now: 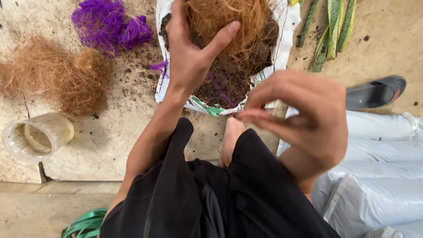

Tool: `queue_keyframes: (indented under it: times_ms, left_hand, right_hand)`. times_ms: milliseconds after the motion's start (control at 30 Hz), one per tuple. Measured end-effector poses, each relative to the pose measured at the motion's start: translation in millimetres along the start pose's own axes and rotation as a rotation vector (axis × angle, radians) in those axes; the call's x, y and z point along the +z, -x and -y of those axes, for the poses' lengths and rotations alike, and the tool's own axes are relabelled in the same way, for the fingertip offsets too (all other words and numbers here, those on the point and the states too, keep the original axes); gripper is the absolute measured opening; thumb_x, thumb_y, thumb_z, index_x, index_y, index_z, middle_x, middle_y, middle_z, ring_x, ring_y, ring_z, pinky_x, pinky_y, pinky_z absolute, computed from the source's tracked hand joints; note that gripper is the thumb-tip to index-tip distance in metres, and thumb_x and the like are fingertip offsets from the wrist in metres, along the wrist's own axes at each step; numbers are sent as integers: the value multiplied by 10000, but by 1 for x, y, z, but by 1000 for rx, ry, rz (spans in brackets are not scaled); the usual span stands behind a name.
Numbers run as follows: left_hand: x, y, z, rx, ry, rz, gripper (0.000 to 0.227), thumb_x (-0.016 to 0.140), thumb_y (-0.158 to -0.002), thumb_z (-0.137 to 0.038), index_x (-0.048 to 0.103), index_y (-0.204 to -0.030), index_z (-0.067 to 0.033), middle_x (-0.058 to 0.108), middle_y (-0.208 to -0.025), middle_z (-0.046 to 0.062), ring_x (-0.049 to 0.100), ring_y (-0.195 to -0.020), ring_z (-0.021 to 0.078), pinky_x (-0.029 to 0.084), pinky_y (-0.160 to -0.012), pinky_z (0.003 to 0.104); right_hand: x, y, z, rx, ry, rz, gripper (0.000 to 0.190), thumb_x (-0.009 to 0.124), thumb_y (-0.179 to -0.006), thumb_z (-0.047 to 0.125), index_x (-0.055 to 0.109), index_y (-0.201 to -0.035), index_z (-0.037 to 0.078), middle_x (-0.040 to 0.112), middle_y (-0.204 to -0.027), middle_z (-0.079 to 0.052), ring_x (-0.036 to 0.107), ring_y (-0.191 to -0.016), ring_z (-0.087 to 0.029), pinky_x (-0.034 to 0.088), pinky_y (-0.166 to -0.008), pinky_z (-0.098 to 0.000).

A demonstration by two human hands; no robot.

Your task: The person wraps a plant root ball with coconut coir and secures it with purple string. They then place the wrapped plant aside and pick up another root ball to repeat the process.

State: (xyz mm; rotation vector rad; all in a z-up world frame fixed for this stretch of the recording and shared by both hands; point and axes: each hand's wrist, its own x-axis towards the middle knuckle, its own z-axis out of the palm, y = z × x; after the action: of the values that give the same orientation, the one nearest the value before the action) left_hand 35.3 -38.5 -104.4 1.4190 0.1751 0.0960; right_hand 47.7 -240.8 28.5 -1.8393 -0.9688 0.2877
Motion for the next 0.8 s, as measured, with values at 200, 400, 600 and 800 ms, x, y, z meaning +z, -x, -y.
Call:
queue_keyframes:
  times_ms: [200,400,600,800]
  left_hand:
    - [-3,13,7,35,129,150,1029,816,-967,-424,168,-1655,-16,529,-1513,257,674,-1337,346,630,-1062,462]
    - [2,27,19,-39,254,310,1017,768,-992,-317,87,-1685,-14,390,-1595,271,465,-1502,381,424,-1350,496]
    - [3,30,34,-129,468,275,1027,748,-938,-265,103,-1689,9,402,-1602,272,450,-1524,360,427,-1323,484]
    - [6,34,34,-182,684,290,1042,755,-928,-244,83,-1693,-27,353,-1621,221,421,-1526,335,424,-1311,469]
  right_hand:
    - [6,-11,-3,-169,-93,-172,145,827,-875,124,721,-873,25,716,-786,-98,708,-690,-141,556,-588,-257]
    - [8,-5,-49,-79,190,-507,181,848,-1011,76,713,-955,-32,698,-859,-118,652,-733,-156,513,-593,-236]
    - [2,25,-56,-26,318,-728,256,896,-1122,87,693,-1052,-52,654,-940,-129,557,-766,-176,430,-658,-260]
    - [-7,21,-73,-9,352,-702,255,880,-1123,81,697,-1021,-64,629,-998,-117,590,-775,-166,510,-692,-267]
